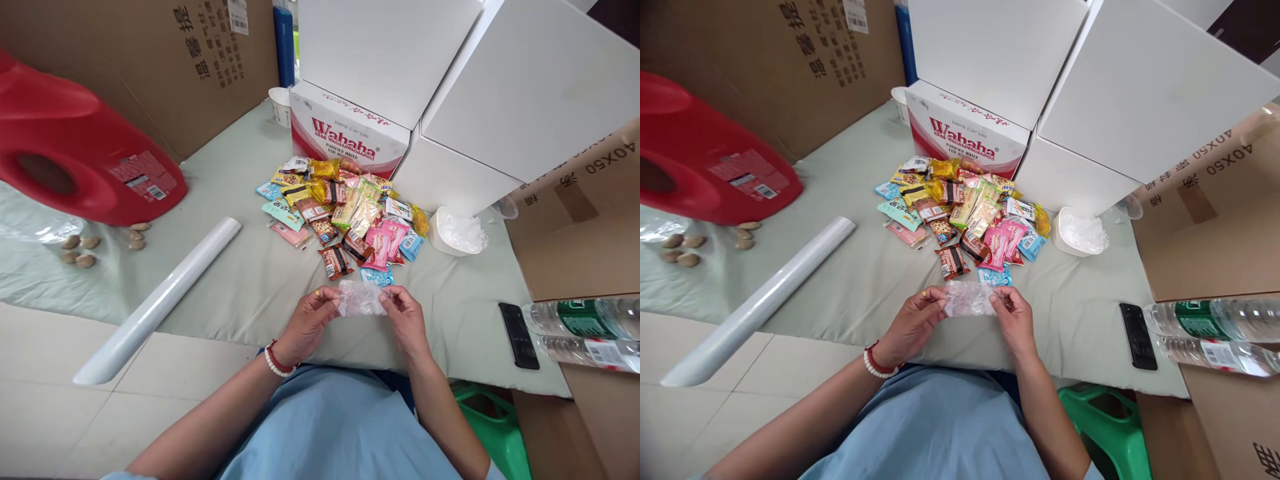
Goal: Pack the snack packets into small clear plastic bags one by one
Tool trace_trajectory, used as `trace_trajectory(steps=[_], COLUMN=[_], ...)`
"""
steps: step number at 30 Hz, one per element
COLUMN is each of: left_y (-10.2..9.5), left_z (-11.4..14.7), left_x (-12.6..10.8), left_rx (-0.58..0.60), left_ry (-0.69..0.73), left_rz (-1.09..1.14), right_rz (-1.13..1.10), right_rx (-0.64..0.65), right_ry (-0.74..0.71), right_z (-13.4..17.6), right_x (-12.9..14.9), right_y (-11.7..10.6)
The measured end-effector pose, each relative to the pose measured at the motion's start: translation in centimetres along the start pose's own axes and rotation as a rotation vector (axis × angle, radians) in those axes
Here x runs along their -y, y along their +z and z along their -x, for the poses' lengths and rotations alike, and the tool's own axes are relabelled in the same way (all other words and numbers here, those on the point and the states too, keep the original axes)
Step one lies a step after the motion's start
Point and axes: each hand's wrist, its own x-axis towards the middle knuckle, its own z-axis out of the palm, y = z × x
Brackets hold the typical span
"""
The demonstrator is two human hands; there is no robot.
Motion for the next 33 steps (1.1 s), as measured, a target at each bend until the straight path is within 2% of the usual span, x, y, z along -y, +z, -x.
trace_trajectory(steps=[4,7,11,14,17,19,22,27,30,33], left_y=[-0.8,-1.4,-1.4,-0.6,0.6,1.3,1.6,0.6,0.5,0.8], left_z=[-0.2,-0.2,-0.6,-0.9,-1.1,-1.1,-1.2,-1.4,-1.7,-1.7], left_x=[-0.3,-0.7,-1.8,-2.4,-2.2,-1.7,-0.9,-0.5,-0.3,0.0], left_rx=[-0.064,-0.042,-0.005,0.043,0.179,0.250,0.232,0.053,-0.075,-0.111], left_ry=[0.026,-0.010,-0.124,-0.085,0.026,0.037,0.023,0.068,0.087,0.107], left_rz=[-0.079,-0.086,-0.134,-0.379,-0.722,-0.834,-0.736,-0.560,-0.492,-0.462], right_rz=[0.041,0.076,0.178,0.250,0.300,0.298,0.223,0.014,-0.094,-0.268], right_rx=[-0.063,0.019,0.189,0.289,0.345,0.361,0.311,0.141,0.042,0.033], right_ry=[-0.172,-0.256,-0.393,-0.458,-0.487,-0.489,-0.450,-0.275,-0.033,0.222], right_z=[-0.7,-1.1,-1.3,-1.4,-1.4,-1.4,-1.3,-1.2,-0.8,-0.1], right_x=[-0.1,0.4,1.4,2.0,2.2,2.1,1.7,0.5,-0.1,-0.1], right_y=[-1.2,-2.4,-3.7,-3.8,-3.3,-3.1,-3.4,-5.1,-5.1,-3.8])
